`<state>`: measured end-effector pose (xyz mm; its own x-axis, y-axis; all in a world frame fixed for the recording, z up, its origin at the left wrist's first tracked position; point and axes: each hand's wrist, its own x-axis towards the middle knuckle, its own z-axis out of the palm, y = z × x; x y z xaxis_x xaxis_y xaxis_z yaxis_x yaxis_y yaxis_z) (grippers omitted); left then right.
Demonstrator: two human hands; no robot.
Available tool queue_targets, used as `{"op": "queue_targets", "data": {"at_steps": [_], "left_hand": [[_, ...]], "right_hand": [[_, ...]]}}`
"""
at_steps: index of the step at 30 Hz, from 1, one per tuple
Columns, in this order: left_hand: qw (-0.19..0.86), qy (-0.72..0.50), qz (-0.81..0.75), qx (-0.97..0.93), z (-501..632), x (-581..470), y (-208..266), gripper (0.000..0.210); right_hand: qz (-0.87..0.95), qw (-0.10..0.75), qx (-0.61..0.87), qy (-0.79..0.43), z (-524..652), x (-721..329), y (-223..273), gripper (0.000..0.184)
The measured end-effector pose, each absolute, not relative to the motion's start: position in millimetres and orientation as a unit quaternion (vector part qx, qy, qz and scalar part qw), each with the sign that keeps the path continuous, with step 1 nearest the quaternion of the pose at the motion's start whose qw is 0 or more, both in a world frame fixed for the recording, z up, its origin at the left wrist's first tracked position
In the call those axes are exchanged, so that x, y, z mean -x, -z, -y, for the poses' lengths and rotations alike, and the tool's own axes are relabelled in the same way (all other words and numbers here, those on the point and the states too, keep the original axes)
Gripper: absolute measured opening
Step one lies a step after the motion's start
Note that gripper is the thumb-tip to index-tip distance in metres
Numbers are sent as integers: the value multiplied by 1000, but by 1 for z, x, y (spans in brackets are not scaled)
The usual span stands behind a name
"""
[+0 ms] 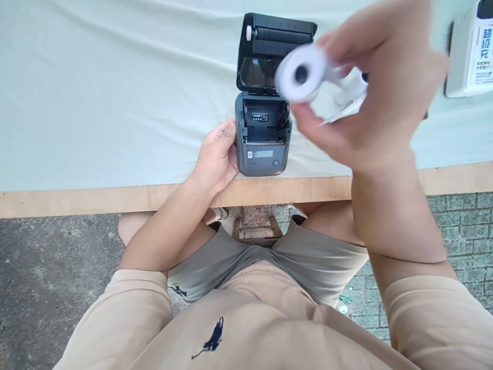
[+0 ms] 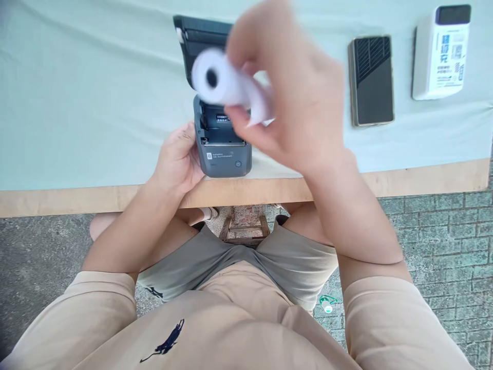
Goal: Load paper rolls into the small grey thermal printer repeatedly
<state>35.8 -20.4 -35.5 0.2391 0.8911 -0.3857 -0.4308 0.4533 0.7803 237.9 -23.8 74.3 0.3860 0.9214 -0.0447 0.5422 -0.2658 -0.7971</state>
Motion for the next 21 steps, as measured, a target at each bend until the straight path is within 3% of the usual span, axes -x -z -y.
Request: {"op": "queue_targets", "data": {"at_steps": [2,5,7,15,21], "left_hand": [[737,-452,-425,-270,21,-36,36,29],[735,-463,-417,-268,21,-36,38,32],[736,-465,-410,-271,21,-36,39,29],[740,-468,-406,-261,23,-37,35,29],[742,-462,-400,-275,22,-36,37,28]], "right_hand": [[666,235,684,-184,27,-223,-77,23],[802,66,593,-33,26,-217,-69,39],[809,26,588,-7,24,-219,-63,45],[807,-38,589,-15,22,-214,-57,45],[822,113,559,5,14,-218,-29,13]]}}
